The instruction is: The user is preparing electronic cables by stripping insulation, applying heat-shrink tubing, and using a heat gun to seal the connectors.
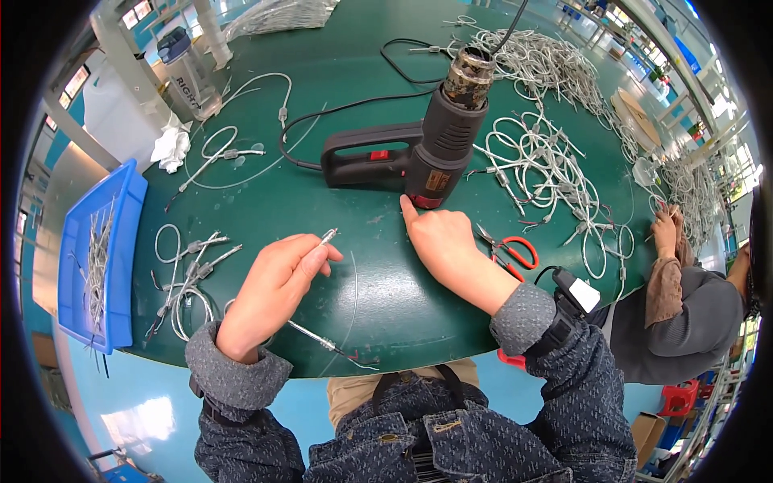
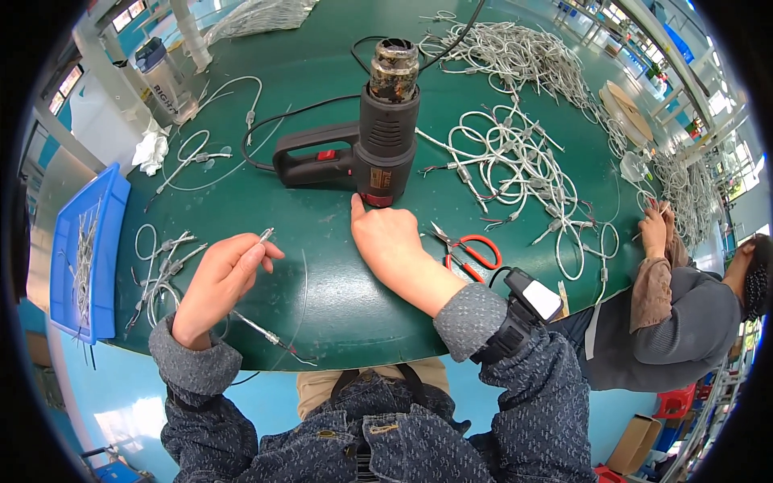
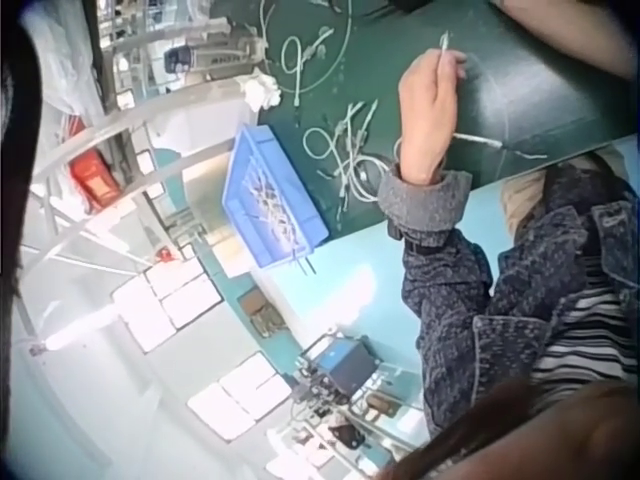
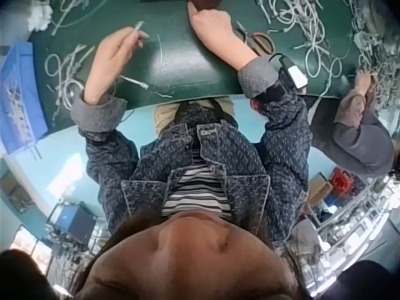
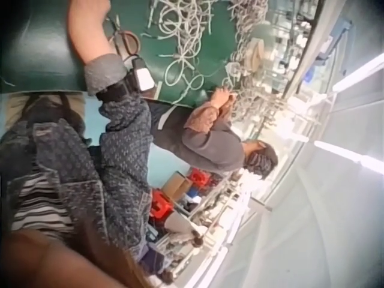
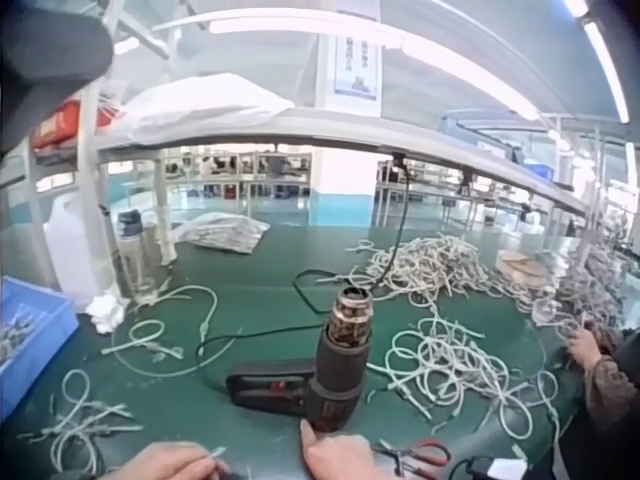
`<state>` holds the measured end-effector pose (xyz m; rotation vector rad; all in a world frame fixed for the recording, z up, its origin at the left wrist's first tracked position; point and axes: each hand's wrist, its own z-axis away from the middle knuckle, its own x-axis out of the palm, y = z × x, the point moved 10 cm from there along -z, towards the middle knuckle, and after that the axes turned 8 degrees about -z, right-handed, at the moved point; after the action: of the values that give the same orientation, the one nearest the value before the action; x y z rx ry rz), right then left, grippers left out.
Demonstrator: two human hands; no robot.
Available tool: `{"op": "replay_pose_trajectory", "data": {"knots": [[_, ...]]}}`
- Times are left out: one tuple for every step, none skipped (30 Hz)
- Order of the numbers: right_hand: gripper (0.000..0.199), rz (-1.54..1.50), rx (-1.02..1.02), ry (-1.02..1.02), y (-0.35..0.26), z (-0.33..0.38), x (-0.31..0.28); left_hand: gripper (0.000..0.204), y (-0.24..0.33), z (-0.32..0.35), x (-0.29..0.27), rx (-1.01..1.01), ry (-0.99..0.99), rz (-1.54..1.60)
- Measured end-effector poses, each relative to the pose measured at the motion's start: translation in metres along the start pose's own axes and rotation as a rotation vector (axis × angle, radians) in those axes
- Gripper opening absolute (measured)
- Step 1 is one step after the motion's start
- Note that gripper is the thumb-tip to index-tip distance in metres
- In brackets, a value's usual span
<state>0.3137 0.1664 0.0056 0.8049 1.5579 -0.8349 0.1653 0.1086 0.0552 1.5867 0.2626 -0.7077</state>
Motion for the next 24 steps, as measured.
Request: {"op": "replay_pose_trajectory", "data": {"knots": [[0.044,0.03,0.011,0.001,0.0,0.0,0.002,0.024,-0.001,0.0,0.001,0.002,-0.003,0.008],[0.044,0.033,0.011,0.003,0.0,0.0,0.002,0.024,-0.001,0.001,0.002,0.003,-0.005,0.017],[0.043,0.006,0.022,-0.008,0.002,0.001,0.003,0.024,-0.002,0.002,0.002,0.005,-0.007,0.027],[0.042,-0.021,0.034,-0.021,0.004,0.001,0.004,0.024,-0.002,0.002,0.002,0.009,-0.006,0.03],[0.04,-0.046,0.046,-0.034,0.006,0.002,0.005,0.025,-0.002,0.002,0.001,0.007,-0.004,0.028],[0.04,-0.04,0.047,-0.035,0.008,0.004,0.003,0.025,-0.003,0.003,0.0,0.006,-0.003,0.027],[0.038,-0.127,0.022,0.013,0.008,0.005,-0.003,0.025,-0.004,0.003,-0.001,0.0,0.0,0.027],[0.036,-0.215,-0.003,0.059,0.01,0.007,-0.009,0.025,-0.005,0.003,-0.002,0.0,0.003,0.033],[0.033,-0.302,-0.028,0.105,0.012,0.009,-0.016,0.025,-0.005,0.004,-0.002,0.006,0.003,0.03],[0.033,-0.298,-0.031,0.1,0.016,0.009,-0.016,0.025,-0.005,0.005,-0.003,0.011,0.002,0.028],[0.031,-0.359,-0.068,0.177,0.021,0.009,-0.024,0.025,-0.005,0.005,-0.002,0.015,0.002,0.024],[0.028,-0.418,-0.101,0.257,0.025,0.01,-0.032,0.025,-0.005,0.005,-0.002,0.017,0.003,0.028],[0.026,-0.479,-0.134,0.338,0.027,0.012,-0.041,0.025,-0.005,0.004,-0.002,0.019,0.002,0.032],[0.026,-0.477,-0.134,0.336,0.027,0.011,-0.039,0.025,-0.004,0.004,-0.002,0.02,0.001,0.034],[0.023,-0.4,-0.132,0.294,0.023,0.009,-0.033,0.025,-0.004,0.004,-0.002,0.02,0.001,0.036],[0.02,-0.325,-0.129,0.252,0.019,0.006,-0.027,0.025,-0.004,0.004,-0.002,0.019,0.002,0.036],[0.017,-0.248,-0.124,0.212,0.015,0.003,-0.022,0.025,-0.004,0.004,-0.001,0.02,-0.002,0.035],[0.017,-0.248,-0.123,0.214,0.012,0.001,-0.021,0.025,-0.003,0.004,0.0,0.02,-0.006,0.034],[0.014,-0.187,-0.114,0.202,0.008,-0.002,-0.018,0.025,-0.003,0.004,0.0,0.019,-0.01,0.032],[0.011,-0.127,-0.104,0.189,0.004,-0.005,-0.015,0.025,-0.002,0.004,0.001,0.021,-0.01,0.031],[0.008,-0.067,-0.094,0.177,0.003,-0.007,-0.013,0.025,-0.001,0.004,0.001,0.021,-0.015,0.035],[0.008,-0.072,-0.097,0.178,0.0,-0.009,-0.01,0.025,-0.001,0.005,0.001,0.014,-0.016,0.039],[0.009,-0.059,-0.106,0.199,-0.002,-0.01,-0.01,0.025,-0.002,0.006,0.001,0.008,-0.018,0.042],[0.009,-0.045,-0.115,0.221,-0.005,-0.011,-0.01,0.025,-0.002,0.007,0.0,0.006,-0.017,0.04]]}}
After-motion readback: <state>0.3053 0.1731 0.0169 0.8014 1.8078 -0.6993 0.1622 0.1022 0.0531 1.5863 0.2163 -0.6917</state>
